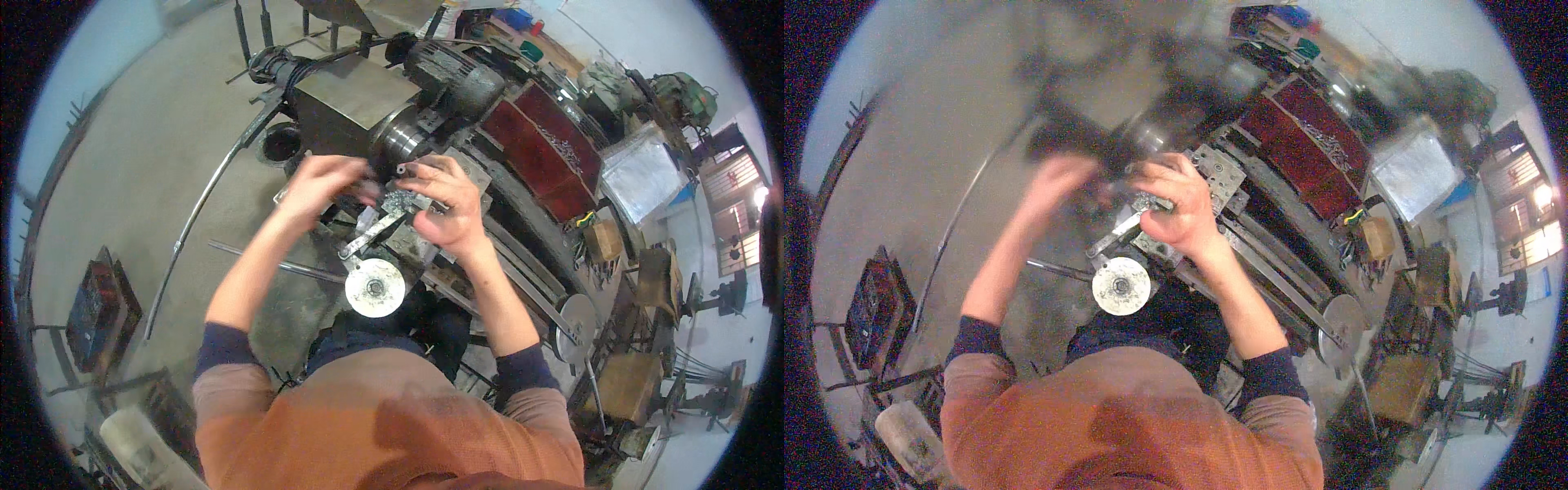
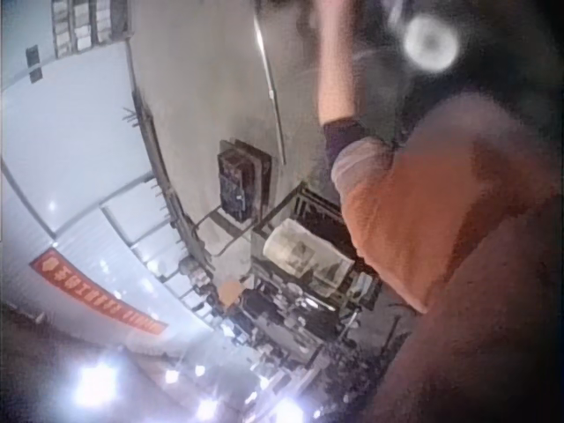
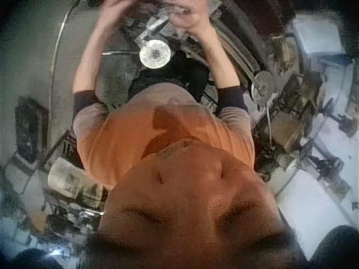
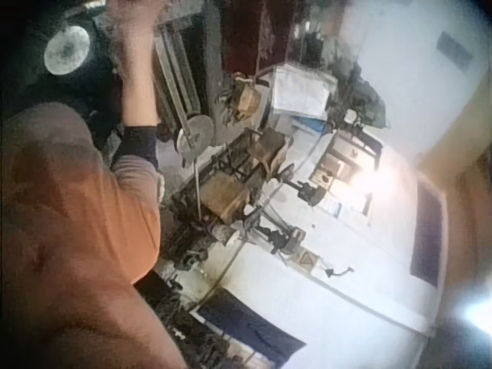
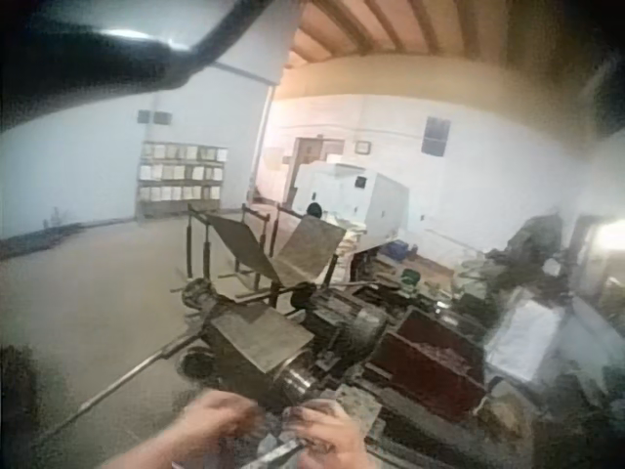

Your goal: The person operates a metal turning machine, repeatedly loading small cylindrical metal pieces into the chuck, adjusting controls, and removing the finished pieces. The person places the processed pieces into a nearby container.

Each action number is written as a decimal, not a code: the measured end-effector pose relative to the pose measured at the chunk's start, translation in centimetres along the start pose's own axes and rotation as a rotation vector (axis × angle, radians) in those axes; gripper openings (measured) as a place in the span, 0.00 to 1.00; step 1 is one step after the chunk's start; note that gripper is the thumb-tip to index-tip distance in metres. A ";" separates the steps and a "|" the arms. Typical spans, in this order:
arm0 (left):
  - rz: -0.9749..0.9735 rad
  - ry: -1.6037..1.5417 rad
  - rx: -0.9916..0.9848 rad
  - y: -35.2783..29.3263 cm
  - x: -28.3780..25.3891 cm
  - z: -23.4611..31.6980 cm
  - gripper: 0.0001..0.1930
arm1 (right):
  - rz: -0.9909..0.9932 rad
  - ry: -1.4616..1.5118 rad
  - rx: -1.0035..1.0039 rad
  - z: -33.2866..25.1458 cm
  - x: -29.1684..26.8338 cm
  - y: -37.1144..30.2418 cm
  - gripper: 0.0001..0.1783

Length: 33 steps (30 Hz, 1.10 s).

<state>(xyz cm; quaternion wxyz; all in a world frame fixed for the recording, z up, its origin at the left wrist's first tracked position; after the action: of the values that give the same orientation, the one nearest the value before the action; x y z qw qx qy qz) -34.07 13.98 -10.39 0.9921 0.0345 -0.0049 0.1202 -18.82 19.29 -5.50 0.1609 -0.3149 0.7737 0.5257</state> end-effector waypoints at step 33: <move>0.480 1.478 -0.271 -11.4 -27.1 -5.3 0.17 | -0.578 -0.387 0.673 17.8 6.0 1.3 0.18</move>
<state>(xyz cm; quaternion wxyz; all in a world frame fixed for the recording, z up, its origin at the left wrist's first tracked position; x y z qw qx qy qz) -57.64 -3.14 -16.98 0.6809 -0.1775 0.6338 0.3212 -25.62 33.96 -15.10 0.5343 -0.3437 0.7375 0.2290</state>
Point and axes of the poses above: each hand's wrist, its own y-axis towards the middle knuckle, its own x-axis out of the palm, z = x × y, the point moved 8 cm from there along y, towards the middle knuckle, and after that the axes turned 3 degrees about y, right-handed, at the moved point
